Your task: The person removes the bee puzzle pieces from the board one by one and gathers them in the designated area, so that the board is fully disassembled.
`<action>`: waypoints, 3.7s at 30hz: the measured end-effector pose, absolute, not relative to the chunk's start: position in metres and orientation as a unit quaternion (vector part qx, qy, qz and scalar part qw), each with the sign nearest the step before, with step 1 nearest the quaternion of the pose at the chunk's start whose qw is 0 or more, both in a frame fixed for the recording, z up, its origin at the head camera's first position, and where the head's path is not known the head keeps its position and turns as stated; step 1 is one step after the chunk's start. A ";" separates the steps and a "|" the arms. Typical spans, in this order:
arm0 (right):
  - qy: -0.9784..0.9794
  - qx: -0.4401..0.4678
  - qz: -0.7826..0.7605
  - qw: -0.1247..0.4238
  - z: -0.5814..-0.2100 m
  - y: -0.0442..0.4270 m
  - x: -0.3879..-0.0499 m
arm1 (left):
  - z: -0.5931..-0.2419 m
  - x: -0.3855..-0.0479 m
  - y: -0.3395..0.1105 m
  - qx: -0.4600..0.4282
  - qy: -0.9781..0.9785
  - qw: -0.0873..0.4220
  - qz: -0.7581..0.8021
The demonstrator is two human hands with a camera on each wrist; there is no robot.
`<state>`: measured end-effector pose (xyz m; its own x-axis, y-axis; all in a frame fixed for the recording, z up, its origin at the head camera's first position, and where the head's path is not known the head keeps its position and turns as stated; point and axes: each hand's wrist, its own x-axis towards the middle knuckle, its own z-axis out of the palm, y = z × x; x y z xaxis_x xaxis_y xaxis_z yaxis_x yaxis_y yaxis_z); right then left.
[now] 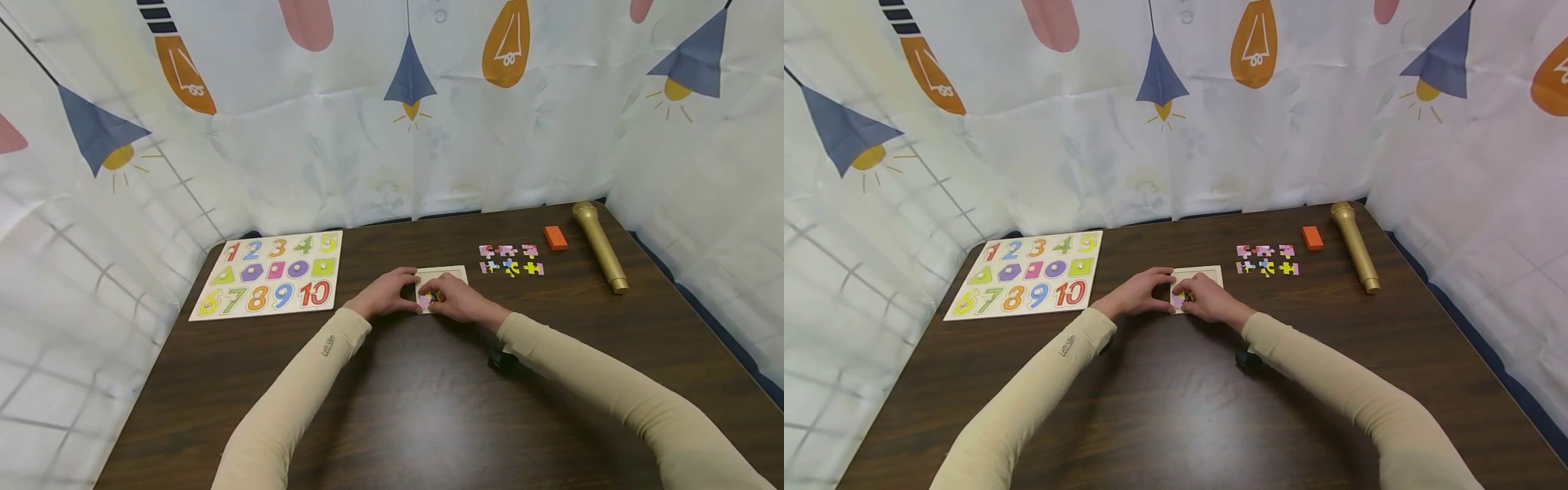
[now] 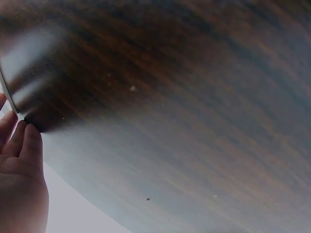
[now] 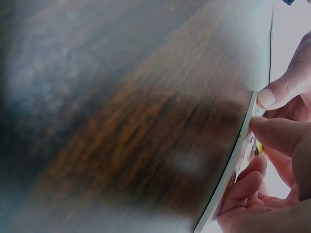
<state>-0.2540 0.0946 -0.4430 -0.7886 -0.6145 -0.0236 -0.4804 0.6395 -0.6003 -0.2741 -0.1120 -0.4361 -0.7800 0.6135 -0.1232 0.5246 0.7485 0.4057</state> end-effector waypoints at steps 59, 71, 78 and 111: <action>0.897 -0.302 -0.298 0.121 -0.445 0.100 -0.256 | -0.443 -0.278 -0.115 0.294 0.924 0.100 0.223; 0.896 -0.320 -0.287 0.113 -0.445 0.101 -0.256 | -0.442 -0.274 -0.115 0.303 0.920 0.091 0.230; 0.897 -0.321 -0.282 0.112 -0.444 0.101 -0.255 | -0.443 -0.274 -0.114 0.297 0.922 0.096 0.230; 0.873 -0.275 -0.381 0.130 -0.446 0.111 -0.257 | -0.441 -0.273 -0.113 0.280 0.927 0.104 0.226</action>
<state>-0.2566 0.1114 -0.4464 -0.8148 -0.5795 -0.0176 -0.3813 0.5584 -0.7367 -0.2735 -0.1126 -0.4414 -0.8220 0.5656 -0.0664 0.4719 0.7417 0.4766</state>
